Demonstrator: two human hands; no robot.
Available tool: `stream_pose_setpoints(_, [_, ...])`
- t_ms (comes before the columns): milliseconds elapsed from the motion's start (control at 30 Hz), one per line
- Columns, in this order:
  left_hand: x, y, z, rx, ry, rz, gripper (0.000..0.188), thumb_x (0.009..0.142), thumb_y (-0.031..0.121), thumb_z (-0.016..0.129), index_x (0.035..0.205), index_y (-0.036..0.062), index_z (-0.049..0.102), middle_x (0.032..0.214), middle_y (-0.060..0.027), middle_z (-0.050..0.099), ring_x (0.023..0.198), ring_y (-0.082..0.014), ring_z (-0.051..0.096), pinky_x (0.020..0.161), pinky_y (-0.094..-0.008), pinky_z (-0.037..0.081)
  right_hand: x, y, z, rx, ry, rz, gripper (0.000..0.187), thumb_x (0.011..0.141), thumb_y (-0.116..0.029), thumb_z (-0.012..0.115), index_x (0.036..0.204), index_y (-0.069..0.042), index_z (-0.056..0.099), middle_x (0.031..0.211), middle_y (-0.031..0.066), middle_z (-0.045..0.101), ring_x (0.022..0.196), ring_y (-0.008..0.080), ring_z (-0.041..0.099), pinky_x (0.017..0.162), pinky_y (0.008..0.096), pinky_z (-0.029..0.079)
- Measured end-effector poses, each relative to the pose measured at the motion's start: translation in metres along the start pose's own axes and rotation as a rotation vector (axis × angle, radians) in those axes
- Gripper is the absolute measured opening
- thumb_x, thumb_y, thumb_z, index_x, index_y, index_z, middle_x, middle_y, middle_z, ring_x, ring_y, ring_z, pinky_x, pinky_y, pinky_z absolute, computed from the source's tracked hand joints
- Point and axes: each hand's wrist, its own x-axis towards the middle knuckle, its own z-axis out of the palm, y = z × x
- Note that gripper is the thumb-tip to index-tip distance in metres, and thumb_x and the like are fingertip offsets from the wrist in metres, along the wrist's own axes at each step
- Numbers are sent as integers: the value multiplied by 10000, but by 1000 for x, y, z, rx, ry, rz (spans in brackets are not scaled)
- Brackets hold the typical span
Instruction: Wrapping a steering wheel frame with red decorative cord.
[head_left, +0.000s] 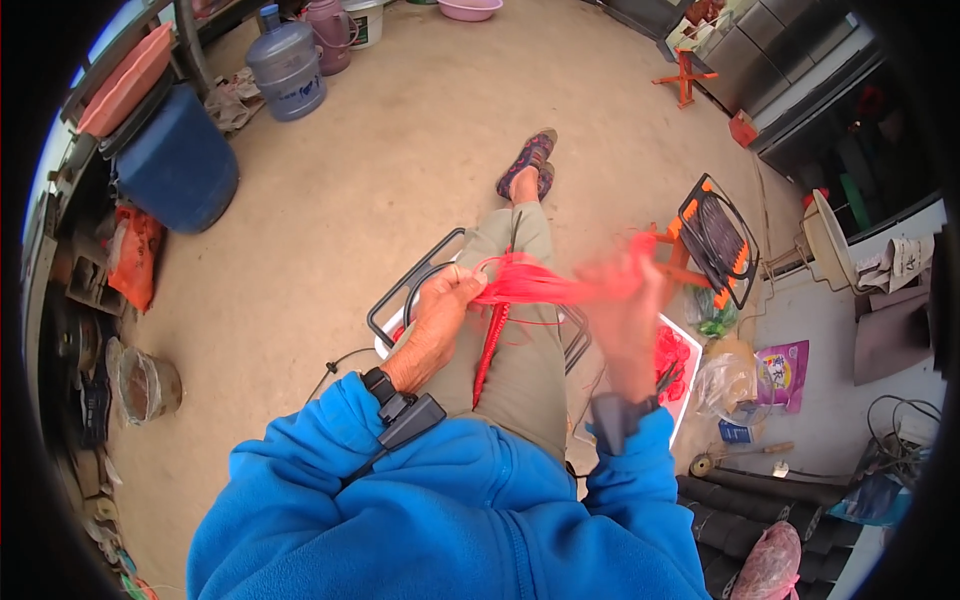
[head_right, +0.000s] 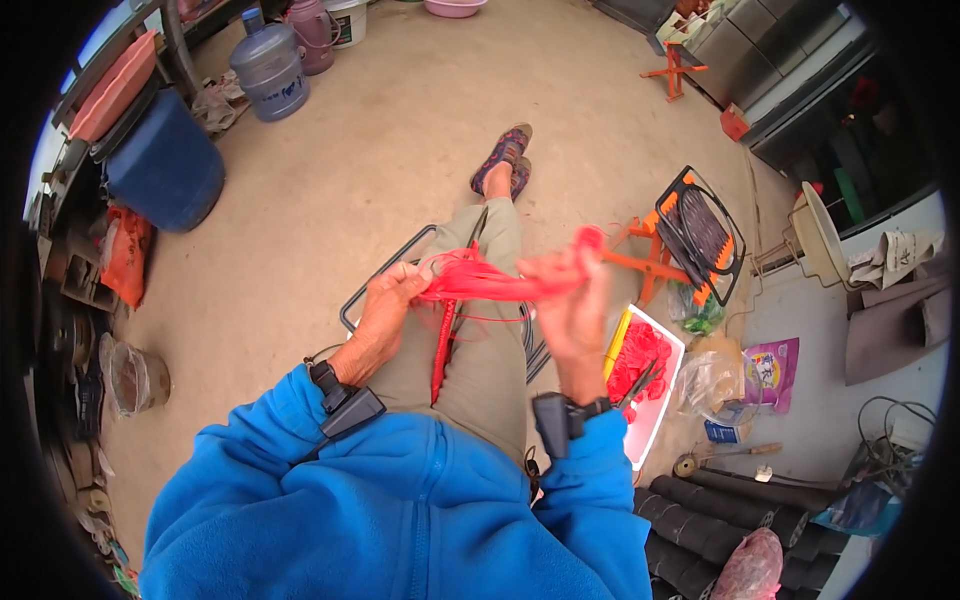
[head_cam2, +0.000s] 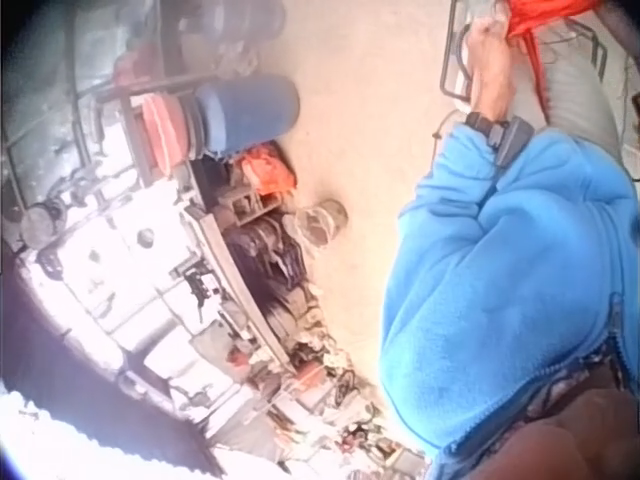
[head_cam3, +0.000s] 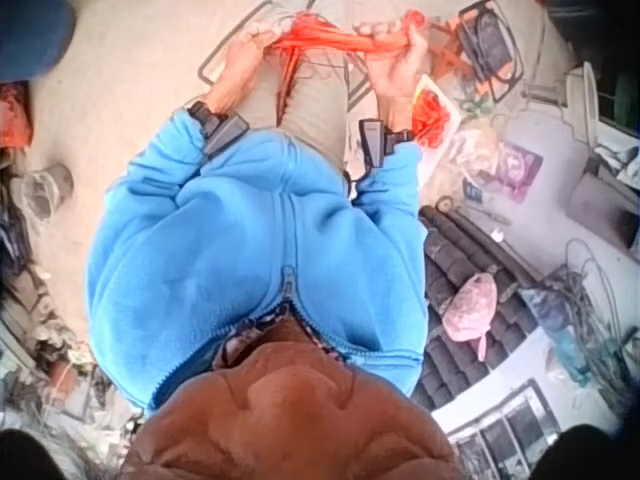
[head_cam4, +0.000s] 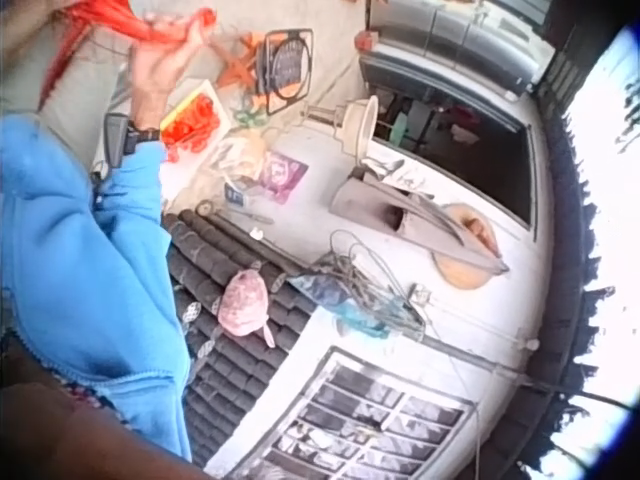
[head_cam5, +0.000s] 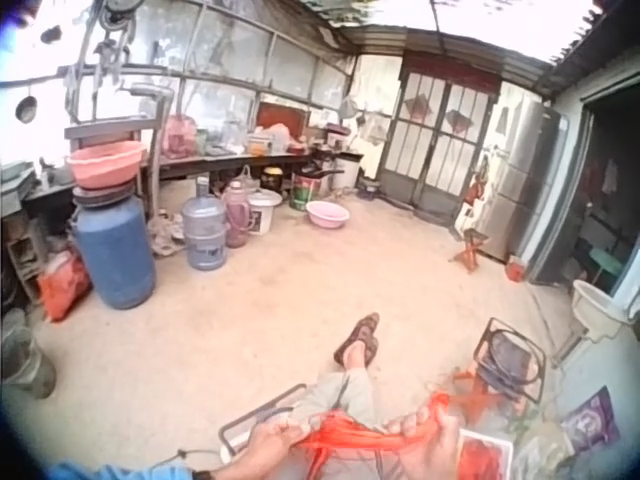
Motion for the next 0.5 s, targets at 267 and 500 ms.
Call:
stream_pose_setpoints(267, [-12, 3, 14, -244, -244, -364, 234, 948, 243, 550, 914, 18, 602, 905, -51, 626, 854, -115, 576, 783, -275, 464, -80, -67, -128, -131, 142, -43, 268, 969, -318, 458, 772, -135, 465, 492, -60, 315, 372, 60, 274, 359, 230, 267])
stream_pose_setpoints(500, [-7, -1, 8, -36, -107, 40, 178, 928, 154, 557, 956, -14, 611, 979, -79, 645, 919, -152, 587, 894, -299, 435, -84, -7, -157, -845, 419, 53, 130, 866, -132, 626, 811, -75, 524, 555, -51, 421, 409, 58, 359, 378, 230, 289])
